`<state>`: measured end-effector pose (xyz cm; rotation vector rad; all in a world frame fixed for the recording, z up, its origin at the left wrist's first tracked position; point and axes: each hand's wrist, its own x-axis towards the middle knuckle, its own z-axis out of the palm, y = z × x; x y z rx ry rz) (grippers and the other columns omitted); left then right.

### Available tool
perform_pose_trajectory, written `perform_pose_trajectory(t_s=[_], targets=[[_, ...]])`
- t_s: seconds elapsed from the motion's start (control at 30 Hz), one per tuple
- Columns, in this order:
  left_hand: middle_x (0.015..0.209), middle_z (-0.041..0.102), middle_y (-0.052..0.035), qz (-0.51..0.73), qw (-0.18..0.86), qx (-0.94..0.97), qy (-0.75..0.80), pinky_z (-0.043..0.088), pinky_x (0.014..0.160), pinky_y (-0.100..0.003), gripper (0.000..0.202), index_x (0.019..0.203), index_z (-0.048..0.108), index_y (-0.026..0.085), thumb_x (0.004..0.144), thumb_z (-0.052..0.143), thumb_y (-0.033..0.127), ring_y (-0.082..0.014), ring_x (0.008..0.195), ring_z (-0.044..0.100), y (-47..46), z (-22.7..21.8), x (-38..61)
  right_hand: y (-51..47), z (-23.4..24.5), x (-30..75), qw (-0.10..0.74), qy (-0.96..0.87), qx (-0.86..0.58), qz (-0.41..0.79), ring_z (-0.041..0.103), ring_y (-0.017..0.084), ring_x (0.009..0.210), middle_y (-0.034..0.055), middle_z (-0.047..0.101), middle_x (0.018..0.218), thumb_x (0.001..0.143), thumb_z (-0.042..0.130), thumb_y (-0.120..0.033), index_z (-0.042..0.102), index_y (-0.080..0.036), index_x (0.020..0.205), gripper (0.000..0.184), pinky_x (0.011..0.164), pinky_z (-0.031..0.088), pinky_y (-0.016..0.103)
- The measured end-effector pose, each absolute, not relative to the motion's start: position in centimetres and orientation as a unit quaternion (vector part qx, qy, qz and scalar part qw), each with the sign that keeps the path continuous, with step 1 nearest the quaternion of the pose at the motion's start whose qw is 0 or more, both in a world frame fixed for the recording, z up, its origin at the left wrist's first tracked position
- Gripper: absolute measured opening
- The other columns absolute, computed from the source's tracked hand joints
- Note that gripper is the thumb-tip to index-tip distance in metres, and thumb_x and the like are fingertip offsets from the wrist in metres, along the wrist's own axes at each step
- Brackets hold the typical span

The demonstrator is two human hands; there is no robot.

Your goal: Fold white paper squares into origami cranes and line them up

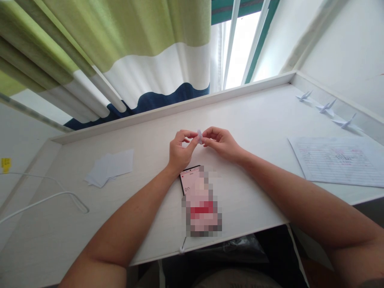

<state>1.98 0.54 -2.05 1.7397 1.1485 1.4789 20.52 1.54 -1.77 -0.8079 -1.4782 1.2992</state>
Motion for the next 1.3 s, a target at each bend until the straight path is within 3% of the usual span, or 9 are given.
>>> perform_pose_trajectory(t_s=[0.27, 0.57, 0.73, 0.9, 1.3], targets=[[0.104, 0.069, -0.0040, 0.550, 0.364, 0.636, 0.400, 0.052, 0.081, -0.033, 0.026, 0.093, 0.075, 0.025, 0.090, 0.080, 0.051, -0.0193, 0.097, 0.066, 1.2, -2.7, 1.6, 1.8, -1.8, 20.7, 0.485, -0.600, -0.320, 0.550, 0.069, 0.018, 0.084, 0.0029, 0.072, 0.088, 0.080, 0.085, -0.066, 0.070, -0.022, 0.092, 0.048, 0.077, 0.058, 0.035], [0.116, 0.069, -0.0070, 0.555, 0.282, 0.666, 0.412, 0.052, 0.097, -0.039, 0.021, 0.093, 0.078, 0.026, 0.089, 0.082, 0.047, -0.0236, 0.115, 0.064, 0.8, -2.5, 1.8, 1.7, -1.6, 20.8, 0.483, -0.605, -0.315, 0.550, 0.067, 0.017, 0.083, 0.0018, 0.070, 0.088, 0.082, 0.084, -0.065, 0.068, -0.023, 0.092, 0.046, 0.078, 0.058, 0.035], [0.110, 0.070, -0.0067, 0.570, 0.265, 0.668, 0.399, 0.053, 0.095, -0.040, 0.022, 0.090, 0.080, 0.026, 0.090, 0.082, 0.048, -0.0230, 0.112, 0.064, 0.8, -2.6, 1.9, 1.7, -1.7, 20.7, 0.484, -0.608, -0.314, 0.545, 0.067, 0.017, 0.081, 0.0016, 0.070, 0.087, 0.081, 0.085, -0.065, 0.069, -0.022, 0.091, 0.047, 0.075, 0.057, 0.034], [0.112, 0.069, -0.0060, 0.570, 0.325, 0.666, 0.355, 0.054, 0.094, -0.040, 0.031, 0.093, 0.079, 0.027, 0.091, 0.078, 0.058, -0.0218, 0.109, 0.065, 1.4, -3.2, 1.7, 1.7, -1.5, 20.8, 0.478, -0.599, -0.300, 0.567, 0.068, 0.015, 0.078, 0.0010, 0.071, 0.086, 0.080, 0.087, -0.063, 0.071, -0.021, 0.092, 0.047, 0.075, 0.057, 0.032], [0.110, 0.068, -0.0056, 0.573, 0.366, 0.650, 0.339, 0.056, 0.085, -0.034, 0.030, 0.096, 0.078, 0.026, 0.092, 0.077, 0.056, -0.0200, 0.105, 0.066, 1.5, -3.5, 1.8, 1.7, -1.5, 20.8, 0.476, -0.594, -0.286, 0.582, 0.068, 0.015, 0.077, 0.0002, 0.071, 0.086, 0.080, 0.089, -0.060, 0.071, -0.020, 0.091, 0.045, 0.074, 0.057, 0.030]])
